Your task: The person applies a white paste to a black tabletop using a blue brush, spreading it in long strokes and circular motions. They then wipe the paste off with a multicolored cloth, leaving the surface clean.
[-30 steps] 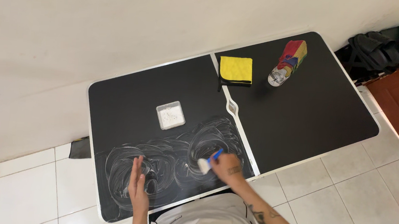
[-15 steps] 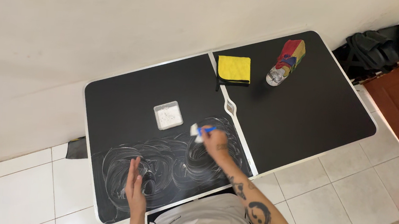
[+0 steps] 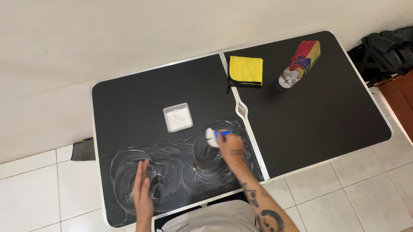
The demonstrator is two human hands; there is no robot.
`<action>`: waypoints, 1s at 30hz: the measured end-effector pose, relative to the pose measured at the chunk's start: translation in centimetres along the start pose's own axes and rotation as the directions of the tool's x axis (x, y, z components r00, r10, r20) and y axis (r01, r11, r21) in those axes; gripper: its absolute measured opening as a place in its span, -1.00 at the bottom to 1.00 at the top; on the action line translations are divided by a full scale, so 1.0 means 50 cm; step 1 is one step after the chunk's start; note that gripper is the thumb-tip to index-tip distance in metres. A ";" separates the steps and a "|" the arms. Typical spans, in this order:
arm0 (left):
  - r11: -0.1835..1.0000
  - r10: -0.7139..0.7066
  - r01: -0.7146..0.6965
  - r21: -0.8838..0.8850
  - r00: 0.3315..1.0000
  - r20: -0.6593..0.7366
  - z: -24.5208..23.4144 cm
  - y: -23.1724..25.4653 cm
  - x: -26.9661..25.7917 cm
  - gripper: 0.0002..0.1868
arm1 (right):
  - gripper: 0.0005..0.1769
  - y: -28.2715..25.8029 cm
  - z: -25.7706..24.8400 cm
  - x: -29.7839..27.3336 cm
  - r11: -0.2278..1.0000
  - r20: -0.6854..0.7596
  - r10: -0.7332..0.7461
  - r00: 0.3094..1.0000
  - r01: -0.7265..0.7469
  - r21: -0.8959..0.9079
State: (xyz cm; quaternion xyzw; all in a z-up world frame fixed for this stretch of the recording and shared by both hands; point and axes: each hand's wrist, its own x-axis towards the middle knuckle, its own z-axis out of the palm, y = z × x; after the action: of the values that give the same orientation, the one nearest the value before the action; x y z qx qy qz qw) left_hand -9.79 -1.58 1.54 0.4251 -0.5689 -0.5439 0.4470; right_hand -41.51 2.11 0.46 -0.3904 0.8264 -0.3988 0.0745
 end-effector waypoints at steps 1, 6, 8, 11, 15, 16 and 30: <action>1.000 -0.005 0.005 0.014 1.000 -0.001 0.001 0.000 -0.002 -0.37 | -0.75 -0.016 0.022 -0.007 0.999 0.050 0.012 0.999 -0.014 0.033; 1.000 0.015 -0.015 0.007 1.000 0.017 0.007 0.009 0.006 -0.38 | -0.79 -0.066 0.047 -0.102 0.987 0.424 -0.149 0.894 0.107 0.121; 1.000 0.014 -0.014 0.000 1.000 0.025 0.003 0.010 0.002 -0.38 | -0.80 -0.051 0.036 -0.128 0.980 0.478 -0.186 0.858 0.128 0.152; 1.000 0.015 -0.015 -0.003 0.999 0.031 0.004 0.010 0.005 -0.37 | -0.79 0.014 -0.027 -0.109 0.996 0.442 -0.091 0.893 0.087 0.030; 1.000 -0.027 0.026 0.012 0.999 0.024 0.004 0.003 -0.010 -0.37 | -0.71 0.087 -0.099 -0.017 0.972 0.161 0.069 0.985 -0.030 -0.232; 0.999 -0.048 0.048 0.013 0.999 0.021 0.006 0.000 -0.015 -0.38 | -0.74 0.095 -0.112 -0.007 0.981 0.050 0.066 0.997 -0.055 -0.186; 1.000 0.025 -0.025 -0.005 0.999 0.047 0.019 0.020 -0.004 -0.38 | -0.82 0.073 -0.176 -0.143 0.974 0.276 -0.037 0.961 0.096 -0.206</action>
State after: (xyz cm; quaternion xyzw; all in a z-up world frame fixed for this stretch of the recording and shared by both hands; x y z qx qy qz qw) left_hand -10.66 -1.12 2.51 0.4039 -0.5834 -0.5495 0.4412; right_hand -42.60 13.79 2.40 -0.4746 0.8335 -0.2514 0.1299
